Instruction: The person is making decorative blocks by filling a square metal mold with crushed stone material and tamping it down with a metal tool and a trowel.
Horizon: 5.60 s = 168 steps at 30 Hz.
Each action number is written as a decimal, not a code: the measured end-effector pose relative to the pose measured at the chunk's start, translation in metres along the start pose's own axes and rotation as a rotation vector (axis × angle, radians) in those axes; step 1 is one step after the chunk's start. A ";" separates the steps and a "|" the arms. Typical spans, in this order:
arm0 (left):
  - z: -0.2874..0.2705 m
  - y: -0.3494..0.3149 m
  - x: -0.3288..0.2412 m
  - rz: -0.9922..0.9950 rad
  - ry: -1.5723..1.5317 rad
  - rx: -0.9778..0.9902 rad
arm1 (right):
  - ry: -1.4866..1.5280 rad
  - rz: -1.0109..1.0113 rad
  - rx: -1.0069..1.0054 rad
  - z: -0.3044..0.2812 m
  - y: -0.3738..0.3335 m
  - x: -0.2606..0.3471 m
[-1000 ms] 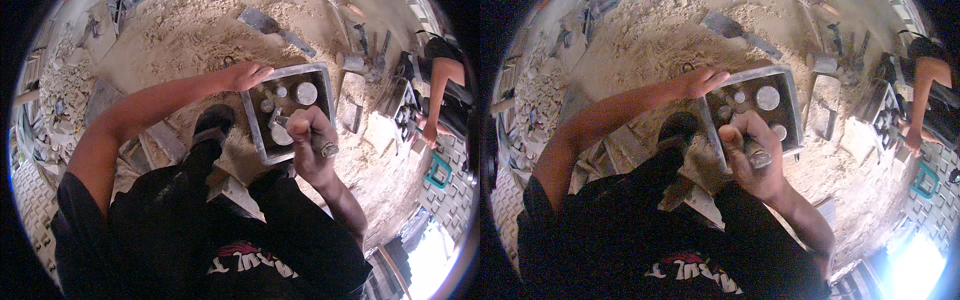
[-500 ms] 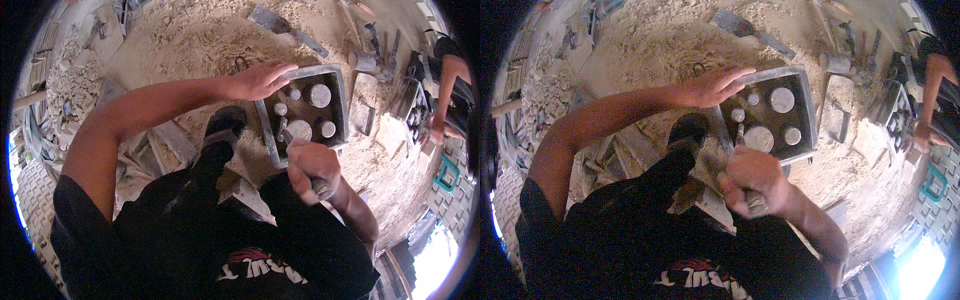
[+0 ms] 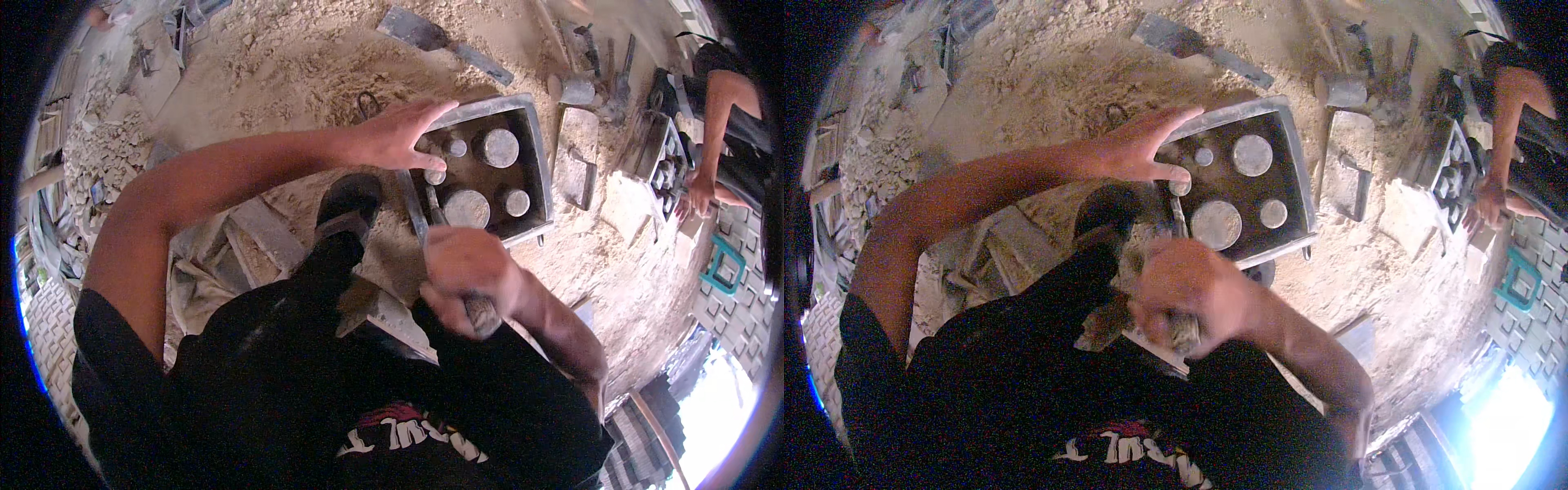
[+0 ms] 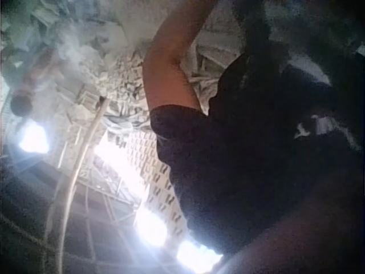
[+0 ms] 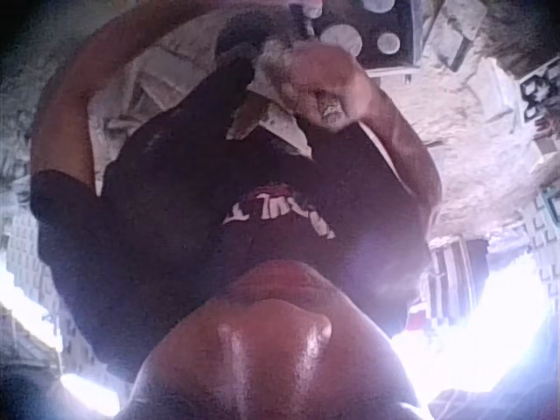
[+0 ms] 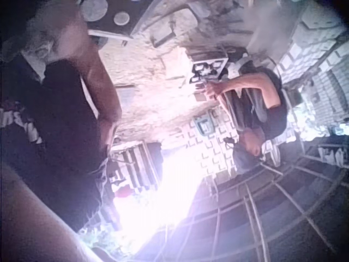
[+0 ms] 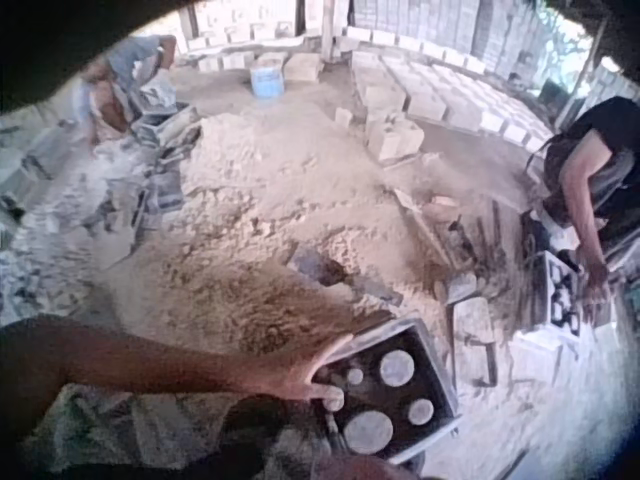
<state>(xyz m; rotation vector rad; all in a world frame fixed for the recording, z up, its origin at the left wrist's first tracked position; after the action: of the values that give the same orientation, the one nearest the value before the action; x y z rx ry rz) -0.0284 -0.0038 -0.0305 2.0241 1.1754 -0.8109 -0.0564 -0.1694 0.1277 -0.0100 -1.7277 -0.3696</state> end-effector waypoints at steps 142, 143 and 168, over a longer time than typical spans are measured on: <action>-0.162 0.077 0.011 -0.226 0.792 0.628 | -1.431 0.712 -0.067 -0.152 0.012 -0.045; -0.166 0.077 0.020 -0.237 0.835 0.602 | -1.469 0.715 -0.020 -0.158 0.025 -0.058; -0.150 -0.085 0.200 -0.781 0.618 -0.657 | -1.083 0.784 -0.274 -0.255 0.147 -0.280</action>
<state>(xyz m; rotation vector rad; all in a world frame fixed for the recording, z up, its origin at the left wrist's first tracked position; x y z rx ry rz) 0.0051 0.2443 -0.1149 1.2518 2.2857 -0.0332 0.2734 -0.0385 -0.0703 -1.2441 -2.5031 0.0307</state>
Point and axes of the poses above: each hand's wrist, its own y-axis towards the middle knuckle, its own z-axis out of the palm, x = y × z, the point moved 2 cm from there along y, towards the middle knuckle, and after that the axes turned 10 degrees about z, right-handed, at the moved point
